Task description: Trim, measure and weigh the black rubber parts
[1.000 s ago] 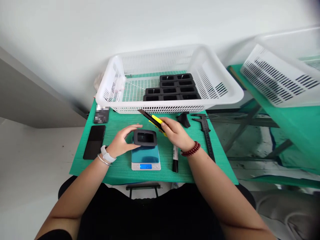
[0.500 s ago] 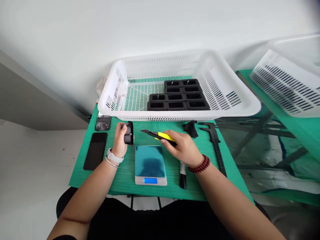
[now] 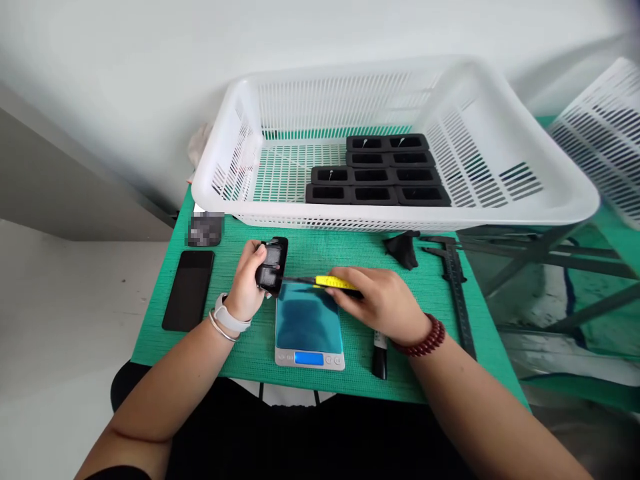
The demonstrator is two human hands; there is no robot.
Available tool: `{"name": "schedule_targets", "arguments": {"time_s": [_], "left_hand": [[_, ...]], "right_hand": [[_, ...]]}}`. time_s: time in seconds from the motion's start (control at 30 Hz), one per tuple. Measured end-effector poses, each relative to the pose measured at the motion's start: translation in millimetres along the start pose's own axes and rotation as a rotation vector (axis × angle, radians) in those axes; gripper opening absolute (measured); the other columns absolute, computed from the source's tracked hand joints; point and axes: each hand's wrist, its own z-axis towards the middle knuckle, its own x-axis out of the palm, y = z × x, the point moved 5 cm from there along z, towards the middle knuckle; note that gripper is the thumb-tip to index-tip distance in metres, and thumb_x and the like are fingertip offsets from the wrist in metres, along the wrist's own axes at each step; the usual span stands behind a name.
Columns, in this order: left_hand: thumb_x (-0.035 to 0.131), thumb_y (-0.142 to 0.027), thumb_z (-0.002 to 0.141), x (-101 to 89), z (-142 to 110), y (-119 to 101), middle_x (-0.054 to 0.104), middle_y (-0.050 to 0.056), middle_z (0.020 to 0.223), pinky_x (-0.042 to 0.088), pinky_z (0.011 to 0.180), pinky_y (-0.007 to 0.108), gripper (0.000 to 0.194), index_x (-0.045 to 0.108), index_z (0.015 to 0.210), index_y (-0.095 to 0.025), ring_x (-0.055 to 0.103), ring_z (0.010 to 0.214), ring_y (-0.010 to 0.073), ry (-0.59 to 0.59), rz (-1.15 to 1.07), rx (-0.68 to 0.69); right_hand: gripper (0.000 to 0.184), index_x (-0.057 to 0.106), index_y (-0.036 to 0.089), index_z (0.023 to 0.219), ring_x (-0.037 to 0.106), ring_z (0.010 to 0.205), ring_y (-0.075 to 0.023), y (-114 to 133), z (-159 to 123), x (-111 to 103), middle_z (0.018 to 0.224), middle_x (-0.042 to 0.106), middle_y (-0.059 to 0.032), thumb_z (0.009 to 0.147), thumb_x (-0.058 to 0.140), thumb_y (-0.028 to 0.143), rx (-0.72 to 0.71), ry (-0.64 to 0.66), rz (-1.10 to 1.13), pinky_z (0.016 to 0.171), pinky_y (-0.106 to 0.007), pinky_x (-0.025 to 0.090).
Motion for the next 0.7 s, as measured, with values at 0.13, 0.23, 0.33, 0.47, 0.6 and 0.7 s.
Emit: {"name": "schedule_targets", "arguments": {"time_s": [0.13,0.23,0.33,0.47,0.6,0.7], "left_hand": [[0.062,-0.053,0.079,-1.0,1,0,0.049,-0.006,0.061,0.031,0.032,0.02,0.037,0.039,0.082,-0.024,0.048,0.042,0.0093,-0.025,0.004,0.022],[0.067,-0.053,0.077,-3.8,2,-3,0.045,-0.006,0.06,0.03,0.031,0.019,0.04,0.041,0.079,-0.023,0.045,0.04,0.008,-0.09,0.05,0.07],[0.069,-0.054,0.075,-4.3,2,-5,0.043,-0.006,0.061,0.029,0.03,0.02,0.041,0.041,0.077,-0.023,0.045,0.041,0.0081,-0.107,0.043,0.087],[0.071,-0.054,0.073,-3.0,1,-6,0.042,-0.006,0.059,0.028,0.029,0.019,0.042,0.042,0.076,-0.023,0.041,0.039,0.0069,-0.092,0.08,0.075],[0.071,-0.055,0.073,-2.2,1,-8,0.04,-0.007,0.057,0.027,0.028,0.019,0.044,0.041,0.075,-0.023,0.04,0.037,0.0067,-0.071,0.084,0.075],[0.072,-0.054,0.072,-3.0,2,-6,0.041,-0.007,0.057,0.026,0.029,0.018,0.045,0.04,0.074,-0.022,0.039,0.037,0.0059,-0.052,0.095,0.065]], "right_hand": [[0.018,0.06,0.017,0.102,0.059,0.054,-0.0133,-2,-1,-7,0.071,0.069,-0.0026,0.094,0.052,0.032,0.073,-0.121,-0.085,0.05,-0.026,0.038],[0.019,0.06,0.018,0.099,0.057,0.051,-0.0122,5,-2,-4,0.067,0.067,-0.0007,0.094,0.052,0.034,-0.027,-0.07,-0.043,0.049,-0.025,0.038],[0.022,0.062,0.018,0.099,0.056,0.051,-0.0122,4,-2,0,0.066,0.067,-0.0005,0.095,0.05,0.037,-0.041,-0.029,-0.04,0.049,-0.026,0.037],[0.022,0.062,0.017,0.102,0.059,0.053,-0.0144,-7,-3,-5,0.07,0.069,-0.0035,0.093,0.052,0.035,0.128,-0.142,-0.132,0.049,-0.027,0.038],[0.021,0.064,0.019,0.099,0.059,0.053,-0.0134,-1,-3,0,0.068,0.069,-0.002,0.093,0.052,0.036,0.021,-0.037,-0.03,0.05,-0.026,0.039],[0.024,0.065,0.019,0.1,0.059,0.054,-0.0134,0,-3,5,0.07,0.07,-0.0023,0.094,0.05,0.038,0.007,0.018,-0.029,0.05,-0.026,0.039]]}}
